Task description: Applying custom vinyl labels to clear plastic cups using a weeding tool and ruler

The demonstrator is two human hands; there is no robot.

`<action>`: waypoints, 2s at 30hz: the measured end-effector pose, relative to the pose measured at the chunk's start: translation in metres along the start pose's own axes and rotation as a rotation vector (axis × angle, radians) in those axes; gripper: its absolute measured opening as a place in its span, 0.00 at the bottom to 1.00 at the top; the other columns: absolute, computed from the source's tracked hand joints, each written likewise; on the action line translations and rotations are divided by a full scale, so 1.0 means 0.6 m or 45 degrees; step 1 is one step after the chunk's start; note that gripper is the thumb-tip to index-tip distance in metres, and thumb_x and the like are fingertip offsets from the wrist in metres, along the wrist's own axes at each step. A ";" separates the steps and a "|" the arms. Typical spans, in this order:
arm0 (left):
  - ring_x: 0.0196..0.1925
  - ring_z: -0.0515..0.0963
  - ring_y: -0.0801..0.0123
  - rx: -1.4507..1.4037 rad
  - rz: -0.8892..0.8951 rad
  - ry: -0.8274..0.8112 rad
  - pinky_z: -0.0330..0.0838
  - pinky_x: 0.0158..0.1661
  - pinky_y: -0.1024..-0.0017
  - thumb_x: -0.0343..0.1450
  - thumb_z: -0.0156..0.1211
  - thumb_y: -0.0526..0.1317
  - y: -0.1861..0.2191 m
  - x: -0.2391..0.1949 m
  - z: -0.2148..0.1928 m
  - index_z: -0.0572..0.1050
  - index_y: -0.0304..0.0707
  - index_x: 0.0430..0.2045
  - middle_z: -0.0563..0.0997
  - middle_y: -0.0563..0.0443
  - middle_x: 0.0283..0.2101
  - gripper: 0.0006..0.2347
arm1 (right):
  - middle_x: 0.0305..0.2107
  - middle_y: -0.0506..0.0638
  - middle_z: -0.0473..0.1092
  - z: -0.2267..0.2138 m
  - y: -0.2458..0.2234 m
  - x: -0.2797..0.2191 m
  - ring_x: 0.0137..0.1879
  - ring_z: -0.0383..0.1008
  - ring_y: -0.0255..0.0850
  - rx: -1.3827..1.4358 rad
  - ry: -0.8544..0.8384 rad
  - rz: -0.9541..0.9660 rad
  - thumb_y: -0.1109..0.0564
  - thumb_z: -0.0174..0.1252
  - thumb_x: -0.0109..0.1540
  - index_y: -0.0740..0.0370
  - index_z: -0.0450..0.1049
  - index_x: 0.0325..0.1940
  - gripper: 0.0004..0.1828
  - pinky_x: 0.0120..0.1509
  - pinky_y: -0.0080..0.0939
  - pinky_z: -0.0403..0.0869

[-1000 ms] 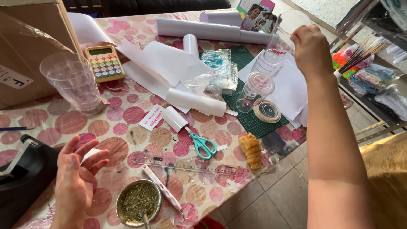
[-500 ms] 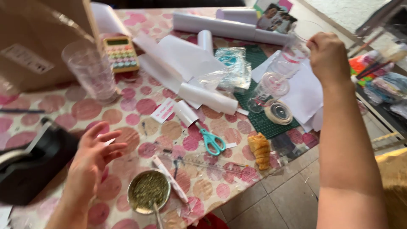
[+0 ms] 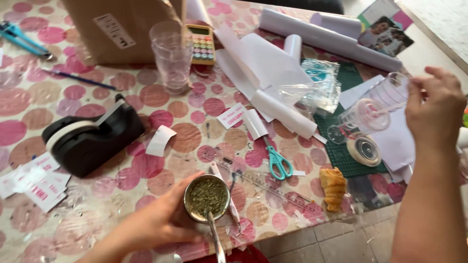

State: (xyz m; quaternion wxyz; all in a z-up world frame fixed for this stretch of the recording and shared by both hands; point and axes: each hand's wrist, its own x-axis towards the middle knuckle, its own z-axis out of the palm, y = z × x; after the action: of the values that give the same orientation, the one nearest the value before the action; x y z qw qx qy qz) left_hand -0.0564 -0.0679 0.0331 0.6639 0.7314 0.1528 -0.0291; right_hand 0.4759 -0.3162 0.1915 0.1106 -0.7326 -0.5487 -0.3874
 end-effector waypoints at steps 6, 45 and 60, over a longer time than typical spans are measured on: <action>0.76 0.61 0.65 0.163 0.346 0.362 0.53 0.69 0.70 0.60 0.81 0.41 -0.033 0.008 0.049 0.53 0.49 0.70 0.60 0.50 0.75 0.45 | 0.57 0.70 0.74 0.014 -0.242 0.031 0.62 0.76 0.57 0.403 -0.231 0.075 0.61 0.67 0.67 0.67 0.82 0.41 0.05 0.65 0.58 0.75; 0.67 0.75 0.52 0.240 0.685 0.413 0.69 0.61 0.61 0.64 0.71 0.49 0.132 -0.053 0.075 0.61 0.38 0.64 0.73 0.38 0.64 0.35 | 0.61 0.55 0.71 0.273 -0.702 0.065 0.61 0.74 0.52 1.436 -0.983 -0.514 0.56 0.54 0.66 0.62 0.77 0.58 0.18 0.69 0.49 0.67; 0.71 0.70 0.51 0.157 0.478 0.264 0.66 0.60 0.55 0.65 0.65 0.57 0.135 -0.043 0.058 0.57 0.43 0.68 0.67 0.40 0.69 0.38 | 0.31 0.58 0.73 0.357 -0.512 0.163 0.33 0.74 0.48 0.784 -0.204 0.116 0.64 0.62 0.67 0.65 0.65 0.42 0.10 0.35 0.44 0.81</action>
State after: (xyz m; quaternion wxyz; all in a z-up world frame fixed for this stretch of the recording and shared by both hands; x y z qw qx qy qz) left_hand -0.0541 -0.1128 0.1134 0.5924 0.7854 0.0793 0.1611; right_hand 0.3080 -0.0055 0.0332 0.3006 -0.7167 -0.6138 -0.1388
